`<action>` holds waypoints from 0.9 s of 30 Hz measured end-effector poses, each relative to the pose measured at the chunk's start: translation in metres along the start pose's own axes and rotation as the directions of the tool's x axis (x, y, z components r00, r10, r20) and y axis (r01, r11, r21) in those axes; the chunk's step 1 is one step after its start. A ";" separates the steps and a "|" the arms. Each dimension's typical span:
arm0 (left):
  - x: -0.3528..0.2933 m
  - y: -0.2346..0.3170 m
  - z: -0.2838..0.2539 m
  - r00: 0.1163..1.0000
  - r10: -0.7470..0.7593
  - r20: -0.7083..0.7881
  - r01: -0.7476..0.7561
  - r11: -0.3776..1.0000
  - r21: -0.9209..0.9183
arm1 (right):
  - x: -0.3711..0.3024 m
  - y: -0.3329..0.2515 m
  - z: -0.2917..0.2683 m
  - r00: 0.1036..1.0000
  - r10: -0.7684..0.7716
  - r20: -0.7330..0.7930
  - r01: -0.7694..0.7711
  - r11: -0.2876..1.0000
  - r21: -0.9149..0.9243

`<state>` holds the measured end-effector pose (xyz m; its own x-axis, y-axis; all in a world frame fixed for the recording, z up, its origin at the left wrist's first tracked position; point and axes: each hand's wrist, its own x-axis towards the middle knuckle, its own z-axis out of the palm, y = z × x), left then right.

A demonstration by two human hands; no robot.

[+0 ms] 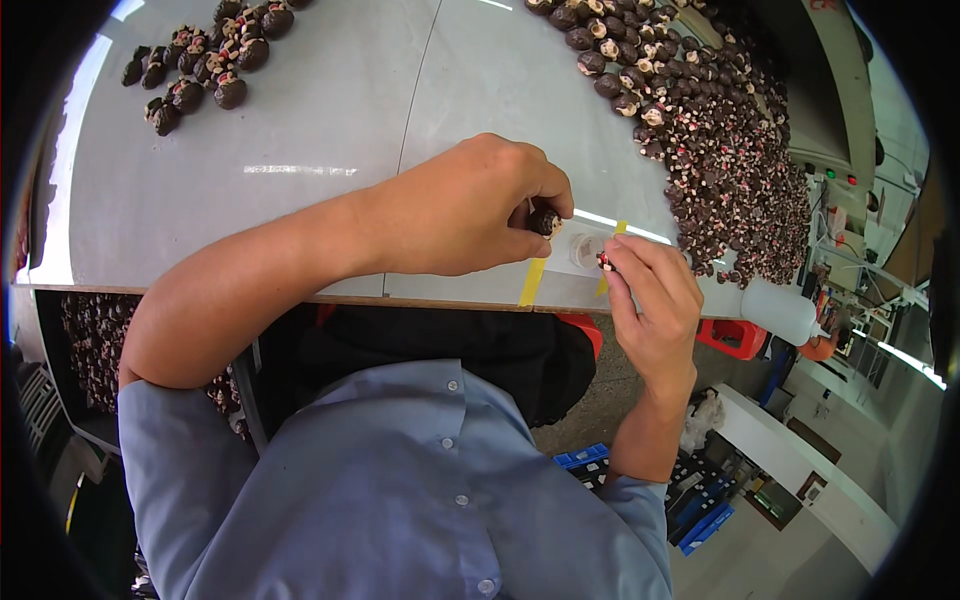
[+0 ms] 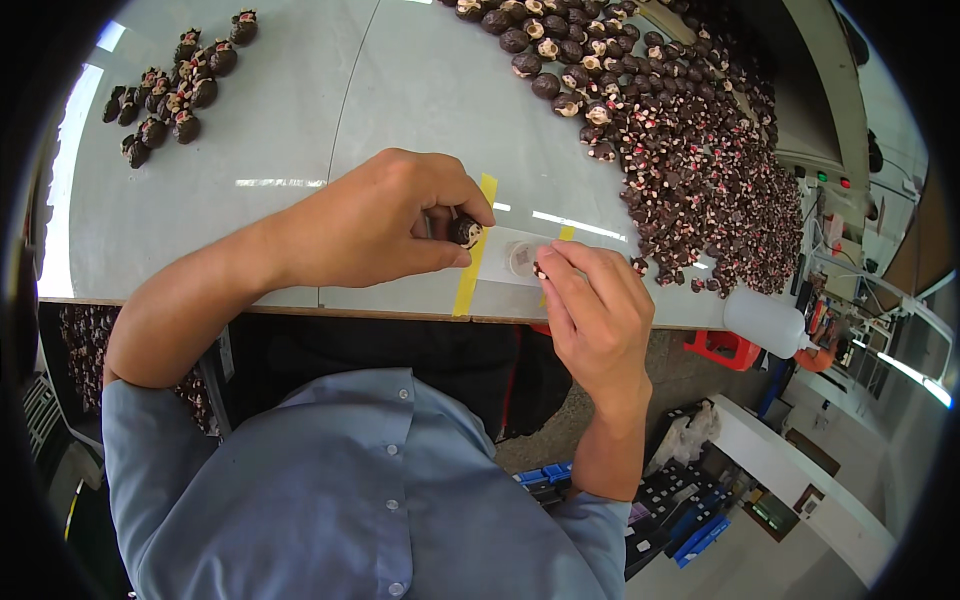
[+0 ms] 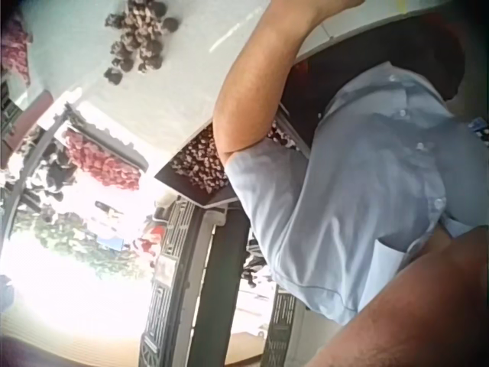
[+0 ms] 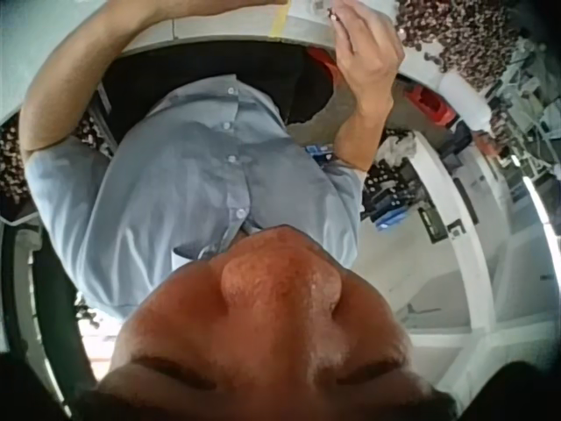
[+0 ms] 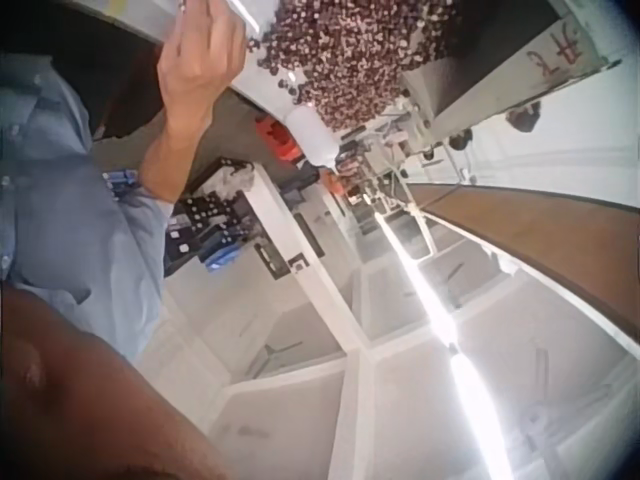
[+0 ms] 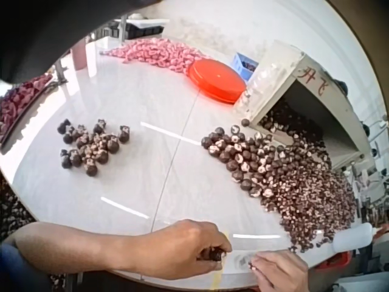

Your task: Assembling and sorting small brown plastic components at a factory workbench.

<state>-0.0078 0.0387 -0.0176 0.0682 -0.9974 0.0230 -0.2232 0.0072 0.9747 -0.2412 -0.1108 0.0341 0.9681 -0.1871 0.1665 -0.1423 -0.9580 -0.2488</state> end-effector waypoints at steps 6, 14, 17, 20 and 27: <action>-0.001 0.001 0.002 1.000 -0.003 -0.007 0.003 1.000 -0.019 | 0.003 -0.002 -0.001 1.000 -0.015 0.011 0.016 1.000 -0.009; 0.000 0.005 -0.001 0.998 -0.038 0.041 0.039 0.999 -0.022 | 0.006 -0.003 0.000 0.999 -0.034 0.008 0.035 0.999 -0.022; 0.000 0.002 0.001 1.000 0.000 0.028 0.001 1.000 -0.030 | 0.005 -0.003 -0.002 0.999 -0.028 0.014 0.029 0.999 -0.027; 0.001 0.002 0.002 1.000 0.002 0.028 -0.001 1.000 -0.030 | 0.004 -0.003 -0.003 1.000 -0.022 0.009 0.022 1.000 -0.022; 0.001 0.006 0.004 0.989 -0.126 0.074 0.140 0.965 -0.222 | 0.002 -0.010 -0.006 0.994 0.006 -0.109 0.011 0.987 0.158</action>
<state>-0.0126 0.0374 -0.0124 0.0239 -0.9929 -0.1166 0.0105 -0.1164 0.9931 -0.2388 -0.1031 0.0423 0.9392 -0.2152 0.2676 -0.0968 -0.9136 -0.3950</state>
